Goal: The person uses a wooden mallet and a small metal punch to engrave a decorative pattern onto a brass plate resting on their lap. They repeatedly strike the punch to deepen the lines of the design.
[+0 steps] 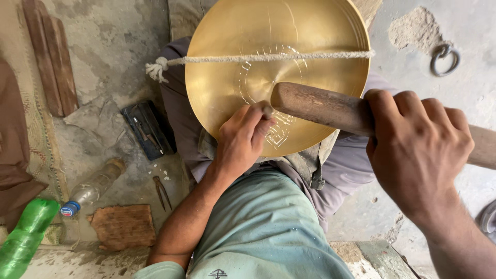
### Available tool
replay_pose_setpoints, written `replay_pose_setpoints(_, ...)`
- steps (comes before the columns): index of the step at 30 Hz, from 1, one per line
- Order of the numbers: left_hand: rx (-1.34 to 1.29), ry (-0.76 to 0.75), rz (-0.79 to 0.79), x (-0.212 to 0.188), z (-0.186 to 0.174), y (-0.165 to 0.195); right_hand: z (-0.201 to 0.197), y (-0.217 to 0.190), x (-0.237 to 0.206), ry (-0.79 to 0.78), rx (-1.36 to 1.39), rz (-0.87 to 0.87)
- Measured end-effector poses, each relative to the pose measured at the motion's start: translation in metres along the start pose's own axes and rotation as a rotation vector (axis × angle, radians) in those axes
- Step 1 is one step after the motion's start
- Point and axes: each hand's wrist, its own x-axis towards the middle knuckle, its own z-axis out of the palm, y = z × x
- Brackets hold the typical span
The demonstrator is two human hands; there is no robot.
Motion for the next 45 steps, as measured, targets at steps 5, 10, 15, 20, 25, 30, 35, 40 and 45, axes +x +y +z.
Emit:
replay_pose_setpoints(5, -0.286, 0.131, -0.131, -0.012, -0.029, 0.007, 0.03, 0.024, -0.037, -0.042, 0.488, 0.3)
replay_pose_setpoints(10, -0.266, 0.198, -0.234, -0.035, -0.061, 0.016, 0.106, 0.015, -0.11, -0.068, 0.825, 0.816)
replay_pose_setpoints(15, -0.427, 0.172, -0.293, -0.042, -0.051, 0.023, 0.16, -0.011, -0.166, -0.181, 0.945, 1.143)
replay_pose_setpoints(20, -0.416, 0.015, -0.307, -0.025, -0.014, 0.028, 0.161, -0.016, -0.169, -0.141, 1.006, 1.115)
replay_pose_setpoints(25, -0.413, -0.046, -0.225, -0.002, 0.019, 0.025, 0.135, -0.011, -0.135, -0.202, 1.148, 1.061)
replay_pose_setpoints(30, -0.253, -0.007, -0.152, 0.007, 0.038, 0.02, 0.083, -0.007, -0.098, -0.066, 1.394, 0.876)
replay_pose_setpoints(35, -0.185, 0.035, -0.047, 0.006, 0.038, 0.017, 0.037, 0.006, -0.051, -0.013, 1.142, 0.503)
replay_pose_setpoints(40, -0.171, 0.002, -0.066, 0.011, 0.035, 0.014, 0.004, 0.018, -0.009, -0.033, 0.514, 0.137)
replay_pose_setpoints(45, -0.18, 0.021, -0.06, 0.011, 0.035, 0.015, -0.018, 0.021, 0.01, 0.039, 0.809, 0.105)
